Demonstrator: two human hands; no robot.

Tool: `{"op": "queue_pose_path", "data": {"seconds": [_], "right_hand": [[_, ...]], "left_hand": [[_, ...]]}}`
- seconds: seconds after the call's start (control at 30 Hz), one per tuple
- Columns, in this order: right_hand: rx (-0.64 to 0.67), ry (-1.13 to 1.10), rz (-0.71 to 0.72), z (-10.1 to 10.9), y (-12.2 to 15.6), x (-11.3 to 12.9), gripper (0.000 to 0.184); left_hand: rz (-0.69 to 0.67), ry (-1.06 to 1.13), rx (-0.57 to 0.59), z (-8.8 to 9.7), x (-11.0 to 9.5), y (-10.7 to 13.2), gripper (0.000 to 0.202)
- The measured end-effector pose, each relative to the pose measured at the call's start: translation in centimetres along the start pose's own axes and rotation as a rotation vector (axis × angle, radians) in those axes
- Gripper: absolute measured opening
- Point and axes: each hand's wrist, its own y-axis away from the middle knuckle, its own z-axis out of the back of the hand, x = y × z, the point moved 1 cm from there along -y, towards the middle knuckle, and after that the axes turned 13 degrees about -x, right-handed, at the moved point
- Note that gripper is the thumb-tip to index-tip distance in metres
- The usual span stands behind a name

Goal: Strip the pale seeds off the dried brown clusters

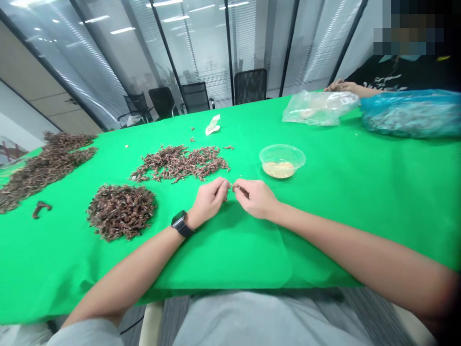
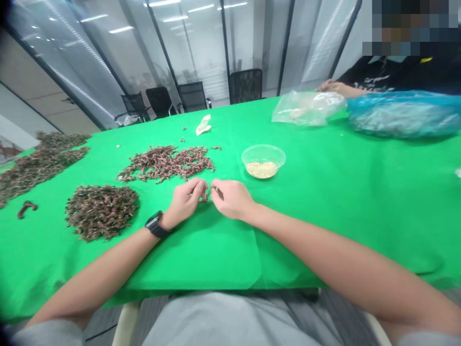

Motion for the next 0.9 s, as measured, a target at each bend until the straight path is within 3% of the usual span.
{"op": "queue_pose_path", "data": {"seconds": [0.23, 0.9], "right_hand": [[-0.009, -0.422, -0.168, -0.01, -0.16, 0.65, 0.033], [0.042, -0.484, -0.162, 0.12, -0.13, 0.73, 0.032]], "left_hand": [[-0.198, -0.193, 0.126, 0.05, 0.14, -0.02, 0.029], [-0.436, -0.376, 0.15, 0.17, 0.6, 0.12, 0.028]]}}
